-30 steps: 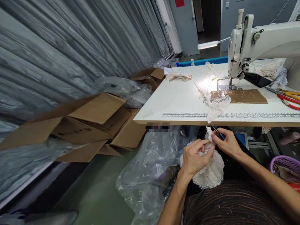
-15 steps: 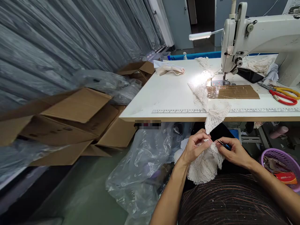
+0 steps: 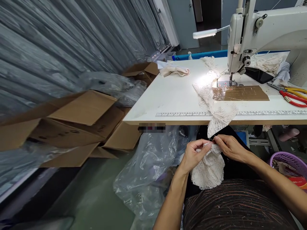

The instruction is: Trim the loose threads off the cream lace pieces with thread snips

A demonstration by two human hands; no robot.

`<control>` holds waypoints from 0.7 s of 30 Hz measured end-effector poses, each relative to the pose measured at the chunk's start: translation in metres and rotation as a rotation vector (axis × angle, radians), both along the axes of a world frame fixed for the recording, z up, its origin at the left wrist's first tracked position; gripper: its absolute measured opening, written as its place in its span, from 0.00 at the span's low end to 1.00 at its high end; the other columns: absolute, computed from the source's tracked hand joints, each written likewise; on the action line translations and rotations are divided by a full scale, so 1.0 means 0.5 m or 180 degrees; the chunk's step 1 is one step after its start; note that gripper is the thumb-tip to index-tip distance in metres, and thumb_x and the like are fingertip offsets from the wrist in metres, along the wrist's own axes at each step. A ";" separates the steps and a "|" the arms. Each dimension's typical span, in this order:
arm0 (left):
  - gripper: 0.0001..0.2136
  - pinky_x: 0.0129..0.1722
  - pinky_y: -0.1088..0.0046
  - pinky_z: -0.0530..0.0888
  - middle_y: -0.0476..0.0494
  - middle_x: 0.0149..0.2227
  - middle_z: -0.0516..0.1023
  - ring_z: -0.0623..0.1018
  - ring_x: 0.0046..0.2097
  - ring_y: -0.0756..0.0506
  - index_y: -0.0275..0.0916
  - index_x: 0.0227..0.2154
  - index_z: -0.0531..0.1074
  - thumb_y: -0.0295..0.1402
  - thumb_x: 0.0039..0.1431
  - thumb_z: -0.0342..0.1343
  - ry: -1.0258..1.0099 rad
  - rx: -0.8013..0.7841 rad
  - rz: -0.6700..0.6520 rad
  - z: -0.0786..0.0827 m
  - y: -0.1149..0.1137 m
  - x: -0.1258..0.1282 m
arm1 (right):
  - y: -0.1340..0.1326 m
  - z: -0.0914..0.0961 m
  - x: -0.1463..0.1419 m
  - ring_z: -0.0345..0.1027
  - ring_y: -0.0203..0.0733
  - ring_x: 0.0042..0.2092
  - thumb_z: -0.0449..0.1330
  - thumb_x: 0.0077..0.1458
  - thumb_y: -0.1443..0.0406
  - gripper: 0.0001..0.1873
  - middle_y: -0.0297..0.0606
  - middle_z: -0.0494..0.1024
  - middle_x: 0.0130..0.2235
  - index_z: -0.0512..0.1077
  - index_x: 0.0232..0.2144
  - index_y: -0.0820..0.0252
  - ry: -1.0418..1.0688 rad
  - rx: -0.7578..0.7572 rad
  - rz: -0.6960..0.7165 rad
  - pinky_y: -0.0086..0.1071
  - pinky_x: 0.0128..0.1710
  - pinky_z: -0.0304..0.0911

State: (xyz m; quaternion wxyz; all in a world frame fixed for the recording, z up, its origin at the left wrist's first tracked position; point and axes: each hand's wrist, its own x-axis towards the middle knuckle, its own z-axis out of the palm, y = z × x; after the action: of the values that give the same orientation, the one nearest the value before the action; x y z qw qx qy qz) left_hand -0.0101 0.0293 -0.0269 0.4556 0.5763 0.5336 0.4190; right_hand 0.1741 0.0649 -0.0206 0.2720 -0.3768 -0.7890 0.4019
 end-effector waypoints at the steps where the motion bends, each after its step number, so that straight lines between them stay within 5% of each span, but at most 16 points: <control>1: 0.15 0.30 0.73 0.69 0.42 0.28 0.82 0.72 0.28 0.48 0.35 0.30 0.83 0.44 0.52 0.63 -0.0021 -0.0004 -0.0004 0.001 0.000 0.000 | 0.003 -0.001 -0.004 0.57 0.35 0.27 0.43 0.67 0.55 0.24 0.33 0.68 0.25 0.66 0.25 0.59 -0.0039 0.0046 0.0027 0.29 0.27 0.51; 9: 0.16 0.31 0.73 0.69 0.43 0.27 0.80 0.73 0.30 0.47 0.35 0.26 0.81 0.45 0.50 0.63 -0.0341 -0.0263 0.0008 0.011 0.003 0.002 | 0.004 -0.002 -0.007 0.59 0.35 0.27 0.43 0.69 0.54 0.24 0.33 0.70 0.25 0.72 0.31 0.61 -0.0033 0.0020 -0.0060 0.29 0.28 0.53; 16: 0.14 0.26 0.75 0.62 0.51 0.19 0.69 0.64 0.24 0.52 0.36 0.20 0.76 0.43 0.48 0.64 -0.0454 -0.0385 -0.0191 0.005 0.001 -0.003 | 0.004 0.009 -0.007 0.53 0.34 0.25 0.48 0.67 0.59 0.20 0.30 0.63 0.22 0.63 0.23 0.58 -0.0443 0.0212 0.0192 0.30 0.28 0.47; 21: 0.14 0.26 0.76 0.63 0.49 0.22 0.73 0.67 0.25 0.52 0.35 0.23 0.78 0.43 0.47 0.65 -0.0848 -0.0590 -0.0052 -0.002 -0.001 0.005 | -0.003 0.001 -0.002 0.55 0.34 0.27 0.49 0.65 0.55 0.17 0.31 0.65 0.25 0.66 0.28 0.58 -0.0127 -0.0109 0.0065 0.29 0.28 0.50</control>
State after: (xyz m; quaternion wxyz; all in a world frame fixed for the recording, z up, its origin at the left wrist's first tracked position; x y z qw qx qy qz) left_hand -0.0075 0.0287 -0.0278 0.5770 0.4754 0.5001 0.4370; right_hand 0.1729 0.0634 -0.0201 0.2455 -0.3813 -0.7911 0.4105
